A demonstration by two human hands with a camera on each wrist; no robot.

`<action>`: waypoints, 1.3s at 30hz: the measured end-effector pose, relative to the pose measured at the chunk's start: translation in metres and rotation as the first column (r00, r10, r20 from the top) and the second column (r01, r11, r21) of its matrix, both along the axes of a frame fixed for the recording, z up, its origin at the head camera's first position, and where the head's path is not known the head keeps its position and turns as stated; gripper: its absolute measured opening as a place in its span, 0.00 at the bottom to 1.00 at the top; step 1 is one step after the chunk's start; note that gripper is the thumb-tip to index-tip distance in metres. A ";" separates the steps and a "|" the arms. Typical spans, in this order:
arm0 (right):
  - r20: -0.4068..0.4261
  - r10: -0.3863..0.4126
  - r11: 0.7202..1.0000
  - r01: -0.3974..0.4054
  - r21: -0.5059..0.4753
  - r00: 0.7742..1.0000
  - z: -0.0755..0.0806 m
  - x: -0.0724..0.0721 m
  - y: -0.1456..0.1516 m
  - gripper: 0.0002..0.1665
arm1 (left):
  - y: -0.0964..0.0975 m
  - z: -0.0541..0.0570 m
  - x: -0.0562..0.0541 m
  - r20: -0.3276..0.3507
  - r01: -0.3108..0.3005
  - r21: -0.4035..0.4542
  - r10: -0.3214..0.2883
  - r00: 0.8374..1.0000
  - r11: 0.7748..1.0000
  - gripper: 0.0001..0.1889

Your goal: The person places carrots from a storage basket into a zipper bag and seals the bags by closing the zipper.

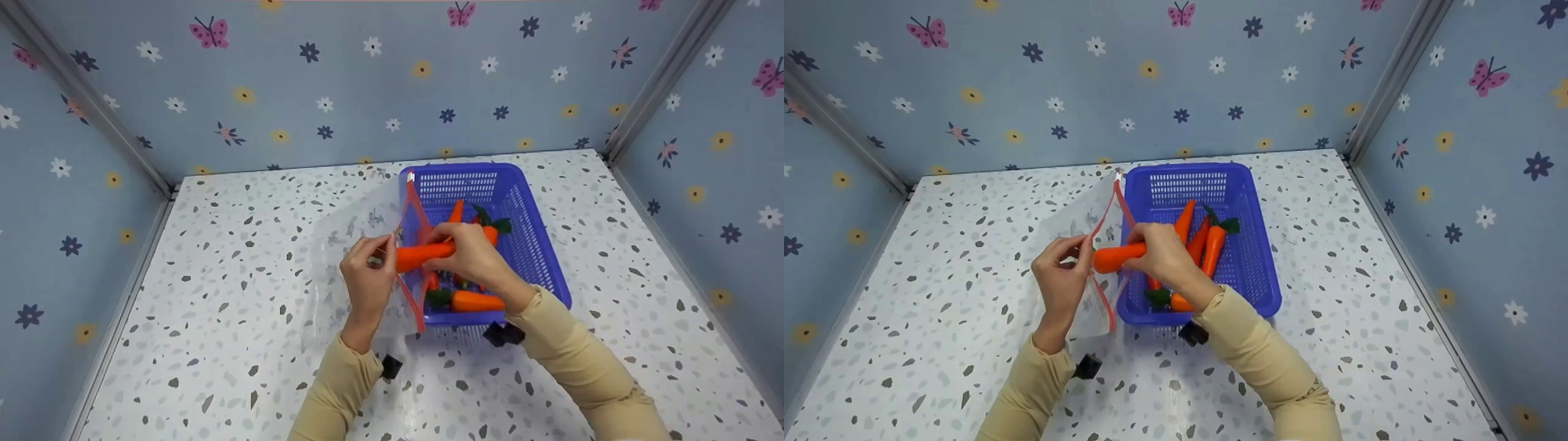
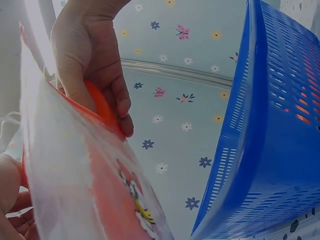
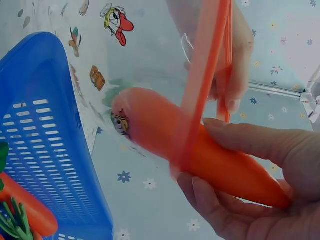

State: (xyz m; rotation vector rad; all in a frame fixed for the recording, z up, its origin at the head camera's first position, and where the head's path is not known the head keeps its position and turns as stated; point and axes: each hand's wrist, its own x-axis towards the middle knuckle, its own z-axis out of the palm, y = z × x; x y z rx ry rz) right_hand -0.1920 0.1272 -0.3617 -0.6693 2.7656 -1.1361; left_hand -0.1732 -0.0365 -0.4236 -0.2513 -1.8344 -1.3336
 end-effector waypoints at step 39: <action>0.026 -0.218 0.970 0.220 -0.104 0.976 -0.030 -0.080 0.020 0.20 | -0.011 0.015 -0.007 0.000 -0.087 -0.007 0.087 0.996 0.996 0.04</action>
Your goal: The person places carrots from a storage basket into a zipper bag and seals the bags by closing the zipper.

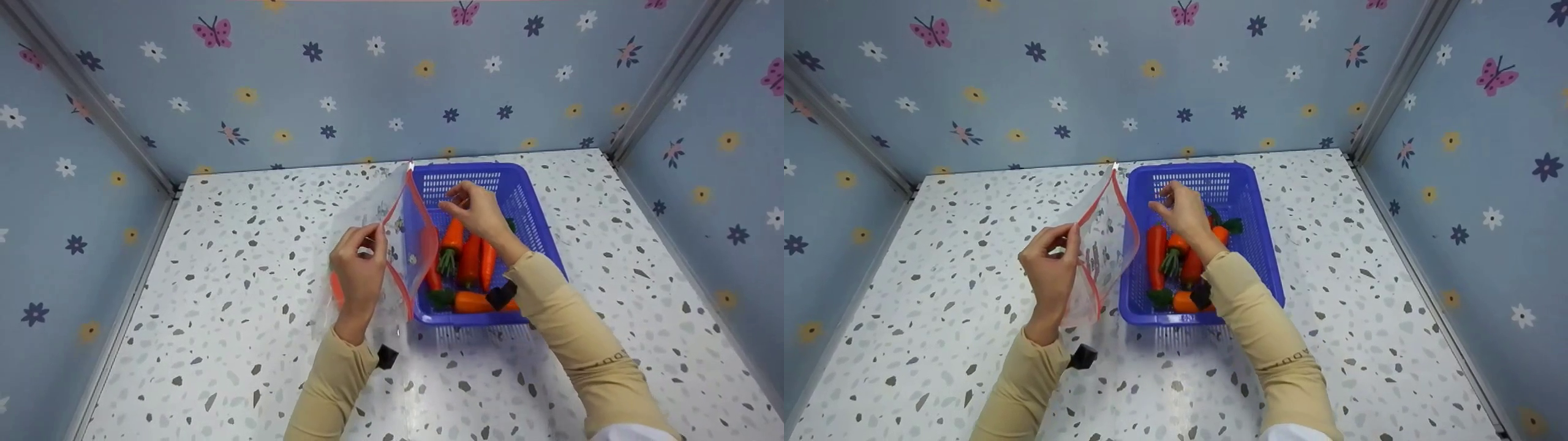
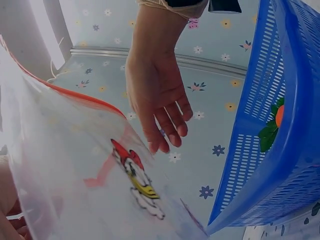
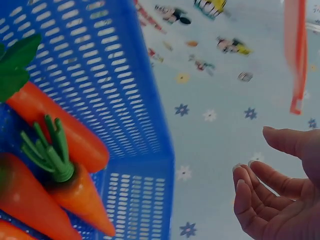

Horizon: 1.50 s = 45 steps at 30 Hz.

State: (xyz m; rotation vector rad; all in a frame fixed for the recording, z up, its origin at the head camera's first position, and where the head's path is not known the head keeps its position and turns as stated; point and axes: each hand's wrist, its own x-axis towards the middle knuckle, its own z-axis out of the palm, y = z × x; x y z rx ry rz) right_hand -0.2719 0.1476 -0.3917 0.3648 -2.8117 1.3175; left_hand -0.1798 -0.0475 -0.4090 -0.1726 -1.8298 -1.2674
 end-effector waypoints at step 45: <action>0.622 -0.210 0.962 0.273 -0.006 0.754 -0.085 -0.049 0.010 0.27 | 0.000 -0.002 -0.002 -0.015 0.010 0.022 -0.010 1.000 1.000 0.05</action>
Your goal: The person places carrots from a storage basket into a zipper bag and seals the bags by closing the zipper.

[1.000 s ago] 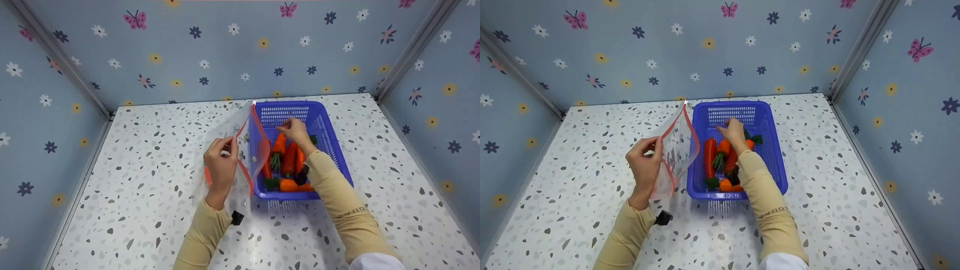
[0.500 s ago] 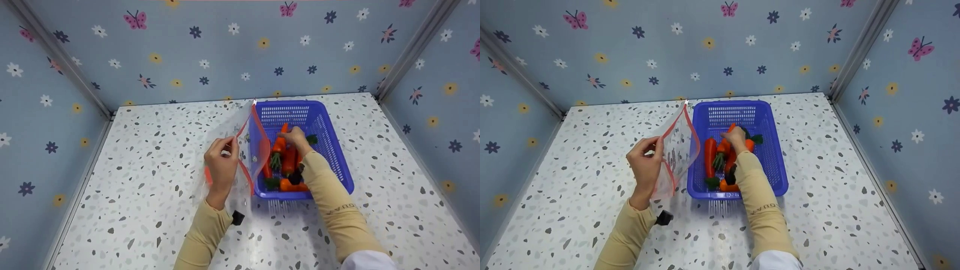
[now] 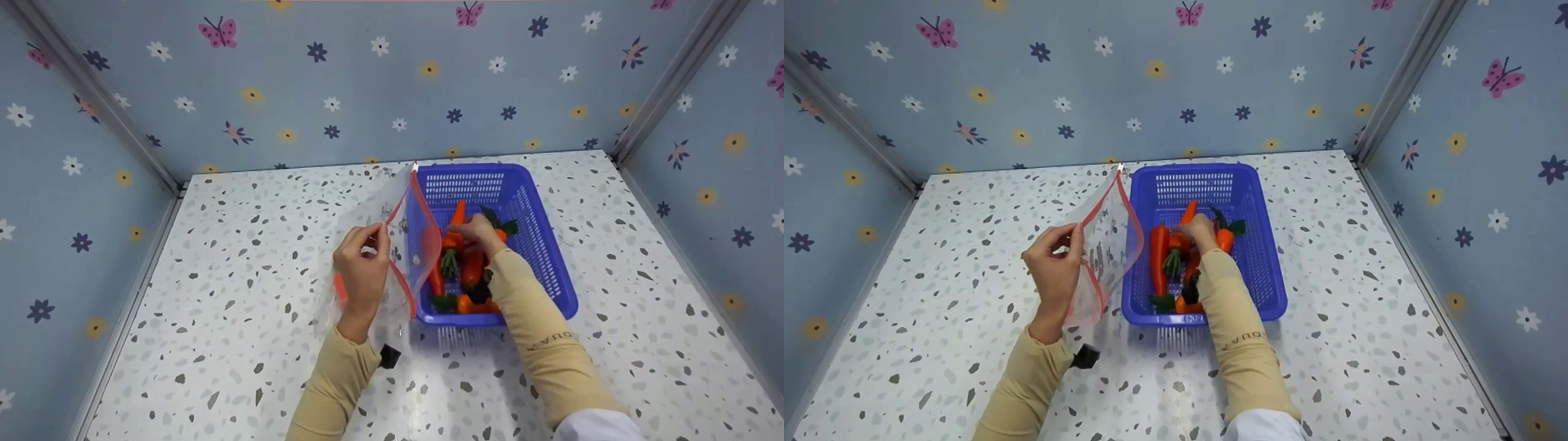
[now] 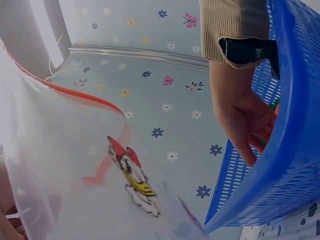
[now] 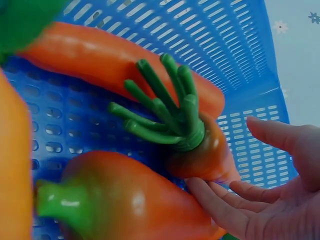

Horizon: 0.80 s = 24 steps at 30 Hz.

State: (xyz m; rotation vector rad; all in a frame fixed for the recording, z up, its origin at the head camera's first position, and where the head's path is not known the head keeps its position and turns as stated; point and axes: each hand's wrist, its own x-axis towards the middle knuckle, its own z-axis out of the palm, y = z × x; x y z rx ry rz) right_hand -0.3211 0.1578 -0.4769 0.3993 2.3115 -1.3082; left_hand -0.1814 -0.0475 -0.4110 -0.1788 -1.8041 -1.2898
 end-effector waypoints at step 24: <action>0.035 0.029 0.997 -0.031 0.069 0.999 -0.011 -0.001 -0.007 0.33 | 0.001 -0.002 0.000 0.000 -0.010 0.005 0.010 1.000 1.000 0.05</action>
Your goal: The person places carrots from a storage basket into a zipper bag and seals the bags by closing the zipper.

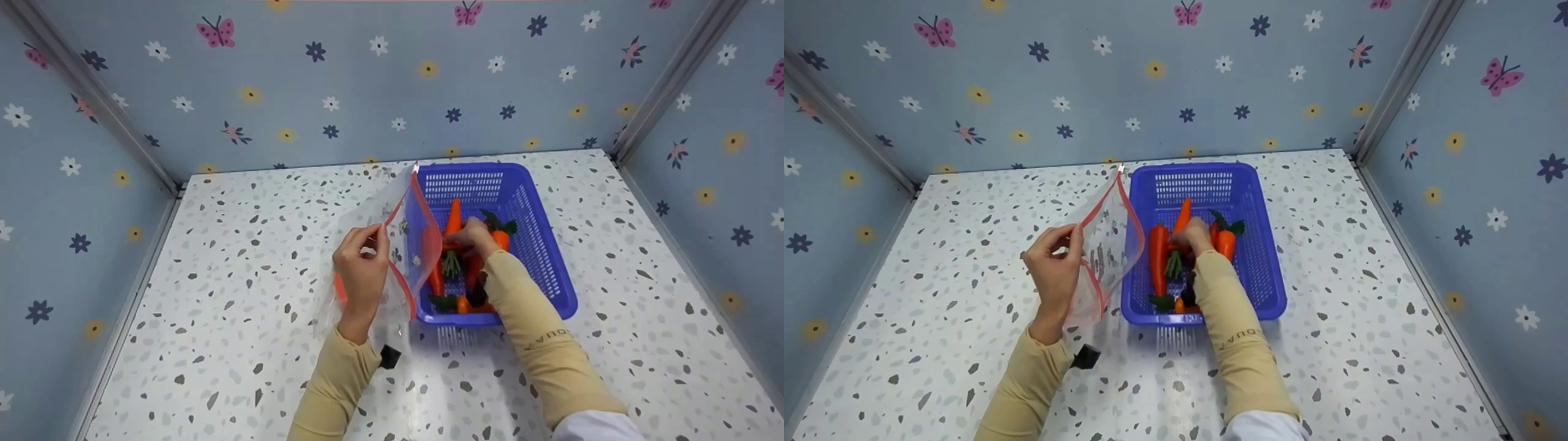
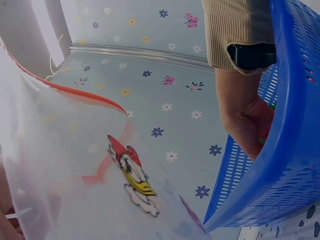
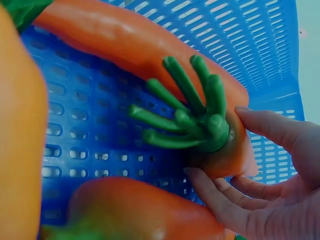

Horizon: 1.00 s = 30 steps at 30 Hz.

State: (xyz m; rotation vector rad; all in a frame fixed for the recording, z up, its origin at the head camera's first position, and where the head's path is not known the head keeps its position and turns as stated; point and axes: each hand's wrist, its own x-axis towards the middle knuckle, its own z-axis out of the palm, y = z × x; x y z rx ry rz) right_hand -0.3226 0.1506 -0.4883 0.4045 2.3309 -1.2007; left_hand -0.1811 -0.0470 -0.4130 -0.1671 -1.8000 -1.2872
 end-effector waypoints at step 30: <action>-0.072 0.050 0.991 -0.058 -0.117 0.996 0.069 0.021 0.008 0.38 | 0.000 -0.003 -0.001 0.000 0.001 -0.008 -0.001 1.000 1.000 0.05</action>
